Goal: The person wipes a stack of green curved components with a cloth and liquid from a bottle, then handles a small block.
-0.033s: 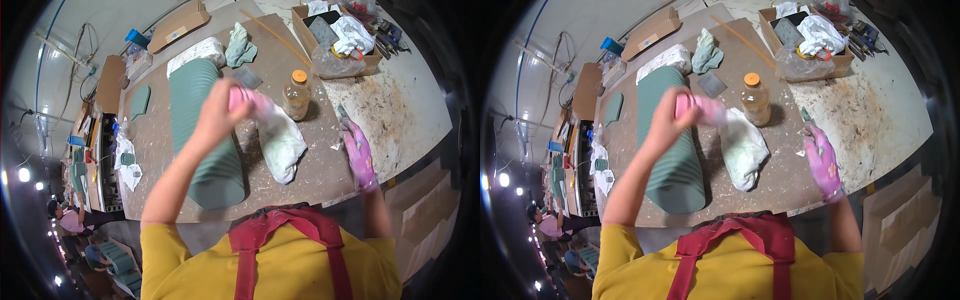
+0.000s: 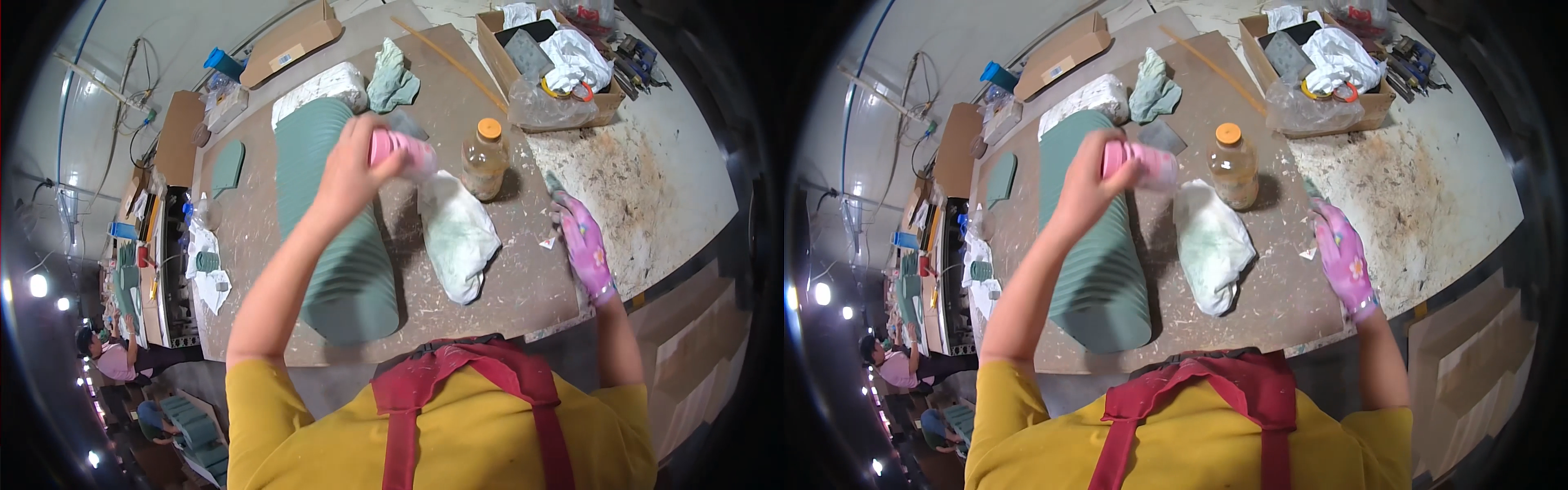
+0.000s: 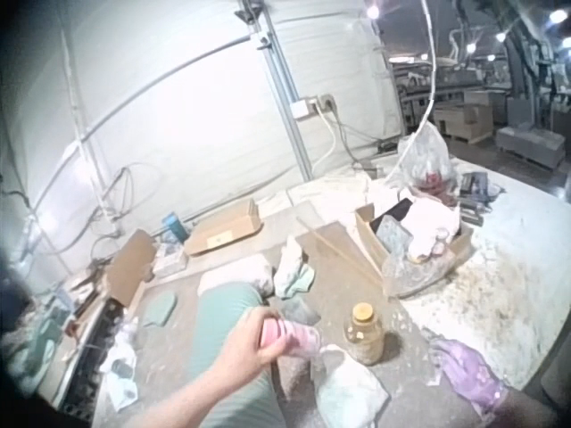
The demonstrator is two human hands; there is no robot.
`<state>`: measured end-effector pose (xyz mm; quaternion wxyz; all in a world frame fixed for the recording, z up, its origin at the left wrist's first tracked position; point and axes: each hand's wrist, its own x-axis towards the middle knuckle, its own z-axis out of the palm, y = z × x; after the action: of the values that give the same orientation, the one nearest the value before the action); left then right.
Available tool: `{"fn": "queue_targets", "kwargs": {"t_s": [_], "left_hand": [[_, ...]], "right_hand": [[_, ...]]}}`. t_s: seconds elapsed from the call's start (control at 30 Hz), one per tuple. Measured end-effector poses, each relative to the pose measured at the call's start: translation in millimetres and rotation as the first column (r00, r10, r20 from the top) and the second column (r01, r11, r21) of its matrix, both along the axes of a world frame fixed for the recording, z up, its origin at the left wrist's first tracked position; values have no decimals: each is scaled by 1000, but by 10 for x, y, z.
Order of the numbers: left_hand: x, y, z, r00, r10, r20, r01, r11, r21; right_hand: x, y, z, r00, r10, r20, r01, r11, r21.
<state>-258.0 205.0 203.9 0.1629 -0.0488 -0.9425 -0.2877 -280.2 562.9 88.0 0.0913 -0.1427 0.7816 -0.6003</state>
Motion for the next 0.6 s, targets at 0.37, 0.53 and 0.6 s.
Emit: {"fn": "queue_targets", "kwargs": {"t_s": [0.37,0.53,0.6], "left_hand": [[-1866,266,-1117,990,-123,64,137,934,-331],[-2039,273,-1210,987,-76,139,114,950,-291],[-2076,209,-1188,978,-114,175,156,955,-254]], "right_hand": [[-1523,-1012,-549,954,155,-257,-103,974,203],[-1420,-825,-243,989,108,102,-137,930,342],[-1131,-641,-79,969,67,237,-74,997,21]]}}
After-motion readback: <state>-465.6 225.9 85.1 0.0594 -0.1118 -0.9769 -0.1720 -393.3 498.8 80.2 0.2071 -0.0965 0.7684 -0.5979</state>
